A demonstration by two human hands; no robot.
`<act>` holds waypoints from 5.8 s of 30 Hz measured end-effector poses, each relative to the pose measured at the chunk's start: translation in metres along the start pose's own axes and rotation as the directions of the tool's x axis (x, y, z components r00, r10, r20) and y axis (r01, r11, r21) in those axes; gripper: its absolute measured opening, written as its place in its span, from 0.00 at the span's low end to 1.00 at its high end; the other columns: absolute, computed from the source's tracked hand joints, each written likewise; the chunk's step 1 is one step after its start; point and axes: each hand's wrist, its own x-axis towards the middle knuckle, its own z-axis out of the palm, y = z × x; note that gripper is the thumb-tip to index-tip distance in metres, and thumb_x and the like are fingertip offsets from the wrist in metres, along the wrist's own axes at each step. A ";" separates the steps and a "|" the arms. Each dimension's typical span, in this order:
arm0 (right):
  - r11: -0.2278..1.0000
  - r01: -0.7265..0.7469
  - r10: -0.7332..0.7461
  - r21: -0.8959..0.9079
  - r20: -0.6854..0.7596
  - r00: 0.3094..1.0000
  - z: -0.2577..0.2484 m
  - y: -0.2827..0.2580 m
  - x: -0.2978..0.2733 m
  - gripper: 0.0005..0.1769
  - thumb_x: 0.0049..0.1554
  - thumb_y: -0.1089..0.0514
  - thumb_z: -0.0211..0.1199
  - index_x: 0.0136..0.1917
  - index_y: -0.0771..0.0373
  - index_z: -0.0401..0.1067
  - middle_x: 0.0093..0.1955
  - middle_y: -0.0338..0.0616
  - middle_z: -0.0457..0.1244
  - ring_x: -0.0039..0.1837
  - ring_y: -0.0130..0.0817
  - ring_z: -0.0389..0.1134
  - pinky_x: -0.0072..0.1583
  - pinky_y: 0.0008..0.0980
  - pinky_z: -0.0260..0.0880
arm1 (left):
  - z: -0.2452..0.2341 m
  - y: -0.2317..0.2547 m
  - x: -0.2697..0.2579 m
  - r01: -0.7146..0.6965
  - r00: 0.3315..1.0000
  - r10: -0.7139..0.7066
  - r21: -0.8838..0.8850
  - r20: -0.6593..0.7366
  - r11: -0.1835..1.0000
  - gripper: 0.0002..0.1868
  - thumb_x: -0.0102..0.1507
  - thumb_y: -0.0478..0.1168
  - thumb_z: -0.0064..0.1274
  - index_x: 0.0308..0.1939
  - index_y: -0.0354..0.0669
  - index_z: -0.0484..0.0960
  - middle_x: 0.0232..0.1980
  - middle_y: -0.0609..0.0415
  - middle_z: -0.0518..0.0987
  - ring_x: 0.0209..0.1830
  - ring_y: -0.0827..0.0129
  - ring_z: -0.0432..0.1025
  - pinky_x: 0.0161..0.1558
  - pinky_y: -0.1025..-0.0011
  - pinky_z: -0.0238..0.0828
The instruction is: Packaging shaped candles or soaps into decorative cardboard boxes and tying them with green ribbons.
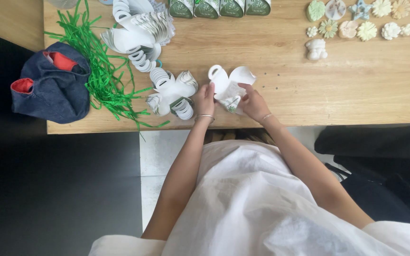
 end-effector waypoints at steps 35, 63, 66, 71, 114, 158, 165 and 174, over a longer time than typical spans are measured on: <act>0.730 -0.023 0.155 0.683 -0.133 0.979 -0.048 -0.130 -0.016 0.14 0.58 0.56 0.65 0.52 0.68 0.77 0.46 0.42 0.71 0.47 0.30 0.73 0.52 0.31 0.73 | 0.009 0.176 -0.022 0.026 0.872 0.168 -0.387 0.459 0.922 0.24 0.57 0.38 0.70 0.53 0.32 0.78 0.48 0.55 0.83 0.47 0.76 0.78 0.50 0.75 0.78; 0.944 0.319 -0.288 -0.089 -0.697 0.656 -0.029 -0.163 -0.035 0.26 0.69 0.51 0.62 0.32 0.64 0.64 0.29 0.26 0.52 0.35 0.16 0.46 0.35 0.26 0.45 | -0.016 0.209 -0.048 -0.050 0.788 0.286 -0.406 0.545 0.913 0.09 0.67 0.34 0.59 0.48 0.33 0.85 0.39 0.58 0.85 0.28 0.83 0.74 0.28 0.80 0.68; 0.926 0.372 -0.219 0.064 -0.710 0.669 -0.032 -0.168 -0.037 0.25 0.69 0.51 0.61 0.33 0.63 0.67 0.30 0.26 0.55 0.34 0.15 0.48 0.35 0.25 0.46 | -0.017 0.209 -0.049 -0.097 0.859 0.258 -0.355 0.443 0.930 0.12 0.65 0.34 0.59 0.53 0.37 0.84 0.33 0.64 0.79 0.27 0.85 0.71 0.26 0.82 0.66; 0.945 0.296 -0.158 0.141 -0.597 0.786 -0.042 -0.174 -0.037 0.24 0.68 0.51 0.63 0.33 0.62 0.68 0.29 0.28 0.57 0.32 0.15 0.51 0.34 0.21 0.50 | -0.015 0.153 -0.026 -0.319 0.868 0.348 -0.137 0.355 0.938 0.18 0.62 0.36 0.71 0.51 0.36 0.81 0.36 0.61 0.73 0.32 0.81 0.66 0.32 0.79 0.67; 0.578 0.070 0.016 0.813 -0.097 0.995 -0.018 -0.139 -0.017 0.14 0.59 0.66 0.59 0.58 0.70 0.76 0.56 0.50 0.72 0.41 0.32 0.72 0.44 0.29 0.73 | -0.003 0.192 -0.031 -0.114 0.992 0.079 -0.434 -0.098 0.894 0.20 0.68 0.49 0.55 0.48 0.32 0.84 0.41 0.62 0.80 0.40 0.81 0.69 0.40 0.78 0.65; 0.315 0.267 -0.289 0.911 -0.176 0.941 -0.063 -0.178 -0.009 0.20 0.54 0.83 0.56 0.54 0.66 0.73 0.74 0.56 0.61 0.80 0.49 0.57 0.77 0.44 0.62 | -0.040 0.182 -0.033 -0.157 0.966 0.019 -0.530 -0.257 0.833 0.19 0.66 0.45 0.57 0.49 0.28 0.85 0.47 0.52 0.86 0.44 0.74 0.77 0.48 0.75 0.71; 0.311 0.248 -0.336 0.917 -0.138 0.932 -0.057 -0.184 -0.015 0.21 0.54 0.83 0.57 0.53 0.63 0.73 0.72 0.58 0.62 0.80 0.52 0.57 0.75 0.46 0.63 | -0.038 0.175 -0.034 -0.163 0.968 0.033 -0.525 -0.248 0.836 0.20 0.66 0.45 0.57 0.50 0.28 0.84 0.48 0.52 0.85 0.46 0.74 0.77 0.50 0.75 0.72; 0.163 0.141 -0.374 0.977 -0.071 0.925 -0.056 -0.189 -0.022 0.25 0.59 0.74 0.59 0.69 0.69 0.65 0.75 0.58 0.57 0.80 0.63 0.52 0.75 0.52 0.56 | -0.037 0.167 -0.035 -0.145 0.975 0.026 -0.538 -0.221 0.831 0.19 0.66 0.44 0.57 0.49 0.27 0.84 0.48 0.52 0.85 0.46 0.74 0.76 0.50 0.74 0.71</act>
